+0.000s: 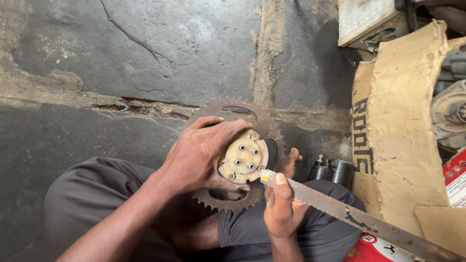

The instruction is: The person sits on the workshop floor holding a motorcycle sprocket with a hub assembly, and repeatedly files the edge of the hub with a hacksaw blade, turning the assembly to work around it.

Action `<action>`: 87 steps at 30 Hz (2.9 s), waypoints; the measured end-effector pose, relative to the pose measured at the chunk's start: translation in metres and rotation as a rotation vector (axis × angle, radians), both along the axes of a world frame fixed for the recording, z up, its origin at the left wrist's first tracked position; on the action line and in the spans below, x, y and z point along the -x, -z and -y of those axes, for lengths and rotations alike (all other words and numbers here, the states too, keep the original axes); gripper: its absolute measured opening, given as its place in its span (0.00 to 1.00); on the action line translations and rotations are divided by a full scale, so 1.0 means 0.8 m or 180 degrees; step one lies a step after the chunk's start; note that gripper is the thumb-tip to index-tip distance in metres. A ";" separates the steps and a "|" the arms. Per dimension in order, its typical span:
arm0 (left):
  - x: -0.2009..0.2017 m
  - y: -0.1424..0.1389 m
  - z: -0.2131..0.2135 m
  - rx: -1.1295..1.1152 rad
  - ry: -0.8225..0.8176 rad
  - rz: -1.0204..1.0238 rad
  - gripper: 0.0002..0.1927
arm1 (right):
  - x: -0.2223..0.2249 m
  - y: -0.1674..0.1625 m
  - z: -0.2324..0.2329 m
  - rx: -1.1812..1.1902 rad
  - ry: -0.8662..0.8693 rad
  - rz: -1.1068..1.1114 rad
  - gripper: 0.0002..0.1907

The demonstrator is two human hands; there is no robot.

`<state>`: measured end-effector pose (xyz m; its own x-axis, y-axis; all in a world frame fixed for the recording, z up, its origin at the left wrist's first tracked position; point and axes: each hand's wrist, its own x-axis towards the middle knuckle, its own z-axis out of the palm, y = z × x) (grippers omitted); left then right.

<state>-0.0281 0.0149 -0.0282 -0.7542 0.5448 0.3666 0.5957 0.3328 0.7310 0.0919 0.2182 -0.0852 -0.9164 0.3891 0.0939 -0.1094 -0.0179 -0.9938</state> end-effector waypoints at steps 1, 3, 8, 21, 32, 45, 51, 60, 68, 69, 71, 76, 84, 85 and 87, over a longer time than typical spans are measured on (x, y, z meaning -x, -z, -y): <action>0.000 0.000 0.000 -0.0007 0.0007 0.0020 0.54 | 0.001 0.000 0.001 0.0035 0.0031 -0.0026 0.30; 0.001 0.002 0.001 -0.0016 0.0013 0.0061 0.53 | 0.002 -0.001 0.003 0.0066 0.0090 0.0067 0.29; 0.002 0.004 0.001 -0.0005 0.0000 0.0033 0.52 | 0.002 -0.004 0.005 -0.0216 0.0034 0.0355 0.33; -0.002 -0.001 -0.003 0.0075 -0.0079 -0.0019 0.53 | -0.003 0.000 -0.005 0.0362 -0.0085 0.0058 0.29; -0.002 0.001 -0.004 0.0083 -0.0058 -0.0038 0.55 | 0.002 -0.015 -0.003 -0.0073 -0.0137 0.0248 0.33; -0.001 0.003 -0.003 0.0099 -0.0061 0.0016 0.54 | 0.000 -0.003 -0.008 -0.0130 -0.0104 0.0212 0.31; 0.000 0.003 -0.004 0.0096 -0.0055 -0.0023 0.55 | -0.001 -0.002 -0.008 -0.0252 -0.0051 0.0312 0.33; -0.002 0.003 -0.003 0.0068 -0.0043 -0.0048 0.54 | -0.001 -0.007 0.003 -0.0593 -0.0101 0.0365 0.36; -0.004 0.002 -0.006 0.0146 -0.0096 -0.0233 0.56 | 0.005 -0.008 -0.004 0.0135 -0.0258 0.0217 0.38; -0.004 0.002 -0.007 0.0138 -0.0102 -0.0246 0.55 | 0.002 -0.008 -0.006 0.0179 -0.0226 0.0162 0.37; -0.004 0.002 -0.007 0.0131 -0.0076 -0.0163 0.56 | -0.001 -0.007 -0.007 0.0225 -0.0209 0.0197 0.37; -0.003 0.003 -0.006 0.0133 -0.0056 -0.0095 0.56 | -0.003 -0.007 -0.007 0.0232 -0.0278 0.0322 0.38; -0.001 0.001 -0.004 0.0073 -0.0033 -0.0115 0.55 | 0.004 -0.016 -0.004 -0.0742 -0.0234 0.0074 0.13; -0.001 0.001 -0.003 0.0065 -0.0034 -0.0107 0.55 | 0.004 -0.015 -0.003 -0.0917 -0.0238 0.0008 0.19; -0.001 0.002 -0.004 0.0038 -0.0032 -0.0100 0.55 | 0.005 -0.012 -0.002 -0.0881 -0.0200 0.0199 0.16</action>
<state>-0.0272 0.0181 -0.0296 -0.7479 0.5418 0.3836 0.6148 0.3475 0.7080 0.0879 0.2199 -0.0754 -0.9453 0.2988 0.1311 -0.0550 0.2502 -0.9666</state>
